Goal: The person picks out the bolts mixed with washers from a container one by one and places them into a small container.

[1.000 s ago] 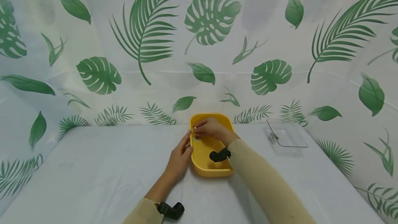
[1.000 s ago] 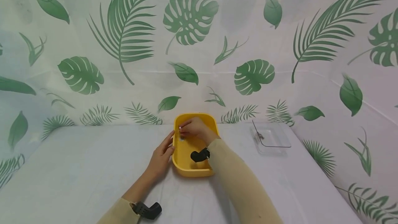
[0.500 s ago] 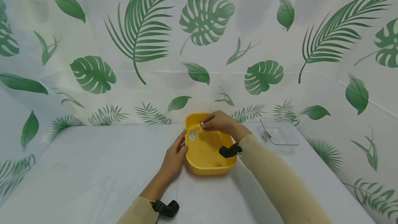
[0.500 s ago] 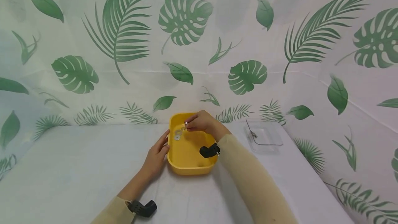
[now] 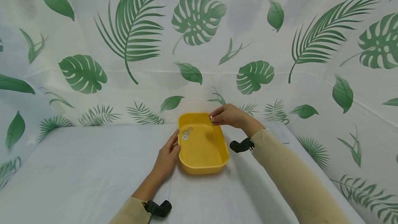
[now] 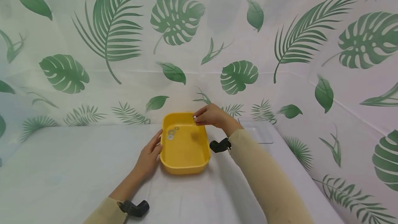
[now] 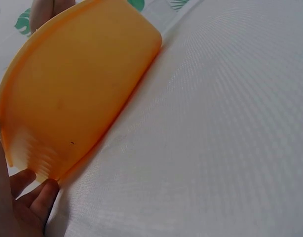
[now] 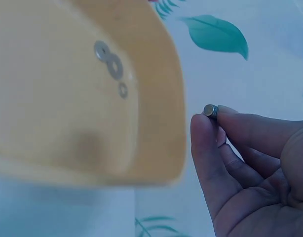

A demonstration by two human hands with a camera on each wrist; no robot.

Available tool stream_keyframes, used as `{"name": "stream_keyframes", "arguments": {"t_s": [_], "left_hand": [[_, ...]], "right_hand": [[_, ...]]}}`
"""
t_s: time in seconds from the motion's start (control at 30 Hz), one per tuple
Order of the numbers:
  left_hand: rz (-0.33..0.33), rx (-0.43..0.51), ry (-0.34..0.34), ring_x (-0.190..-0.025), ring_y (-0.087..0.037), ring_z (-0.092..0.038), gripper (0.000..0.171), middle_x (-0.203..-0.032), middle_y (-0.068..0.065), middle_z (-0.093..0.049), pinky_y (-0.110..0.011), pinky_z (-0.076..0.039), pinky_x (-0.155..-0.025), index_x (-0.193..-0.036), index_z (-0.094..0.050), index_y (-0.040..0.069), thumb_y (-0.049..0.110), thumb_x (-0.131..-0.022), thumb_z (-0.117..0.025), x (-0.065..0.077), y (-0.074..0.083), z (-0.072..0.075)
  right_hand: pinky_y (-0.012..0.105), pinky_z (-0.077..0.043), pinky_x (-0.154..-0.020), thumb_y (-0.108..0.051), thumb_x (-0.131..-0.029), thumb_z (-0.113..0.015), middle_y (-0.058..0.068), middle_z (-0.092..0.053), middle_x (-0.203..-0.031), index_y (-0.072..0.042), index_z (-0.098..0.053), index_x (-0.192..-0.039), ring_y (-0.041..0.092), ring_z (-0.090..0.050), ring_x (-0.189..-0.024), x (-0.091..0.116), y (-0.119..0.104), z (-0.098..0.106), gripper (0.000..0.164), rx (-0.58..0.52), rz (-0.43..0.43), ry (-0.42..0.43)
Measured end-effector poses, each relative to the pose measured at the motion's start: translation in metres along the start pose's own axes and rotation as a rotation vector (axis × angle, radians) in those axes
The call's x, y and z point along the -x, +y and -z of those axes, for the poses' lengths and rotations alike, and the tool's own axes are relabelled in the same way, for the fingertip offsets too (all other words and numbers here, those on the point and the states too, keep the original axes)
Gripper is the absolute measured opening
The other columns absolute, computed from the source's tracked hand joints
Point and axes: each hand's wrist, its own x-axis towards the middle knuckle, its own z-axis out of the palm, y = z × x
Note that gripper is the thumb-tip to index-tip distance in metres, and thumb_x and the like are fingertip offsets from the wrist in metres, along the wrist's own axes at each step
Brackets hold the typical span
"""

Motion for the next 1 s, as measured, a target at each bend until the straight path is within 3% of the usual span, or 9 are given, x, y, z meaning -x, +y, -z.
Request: {"name": "stream_keyframes", "arguments": {"t_s": [0.13,0.37,0.53,1.0], "left_hand": [[0.003,0.008,-0.001,-0.140,-0.031,-0.053,0.059,-0.155,-0.009,-0.051,-0.053,-0.041,-0.116,-0.159,-0.033,0.032,0.022,-0.102,-0.046,0.000,-0.002,0.000],[0.001,0.005,0.002,-0.139,-0.032,-0.053,0.059,-0.155,-0.010,-0.050,-0.052,-0.042,-0.116,-0.159,-0.033,0.032,0.023,-0.102,-0.047,0.001,-0.001,0.000],[-0.003,0.002,-0.003,-0.140,-0.031,-0.053,0.059,-0.155,-0.009,-0.050,-0.051,-0.042,-0.116,-0.159,-0.033,0.032,0.022,-0.102,-0.047,0.001,0.001,0.002],[0.005,-0.003,-0.009,-0.140,-0.032,-0.052,0.059,-0.156,-0.010,-0.048,-0.052,-0.042,-0.116,-0.160,-0.032,0.030,0.023,-0.103,-0.046,0.000,0.001,0.002]], "right_hand": [[0.038,-0.057,-0.100,-0.004,-0.098,-0.062,0.028,-0.059,-0.137,0.008,-0.059,-0.132,0.037,-0.067,-0.116,0.009,0.004,0.016,0.037,0.027,0.018,0.000],[0.033,-0.060,-0.095,-0.006,-0.098,-0.063,0.016,-0.065,-0.122,0.008,-0.059,-0.132,0.015,-0.071,-0.094,0.020,0.023,0.044,0.038,0.030,0.013,0.028],[0.027,-0.061,-0.088,-0.008,-0.097,-0.064,0.014,-0.066,-0.118,0.009,-0.059,-0.131,0.013,-0.071,-0.090,0.027,0.032,0.058,0.038,0.041,0.014,0.037],[0.024,-0.060,-0.087,-0.010,-0.098,-0.063,-0.001,-0.069,-0.104,0.011,-0.054,-0.135,0.010,-0.070,-0.092,0.050,0.070,0.109,0.043,0.026,-0.060,0.045]]}}
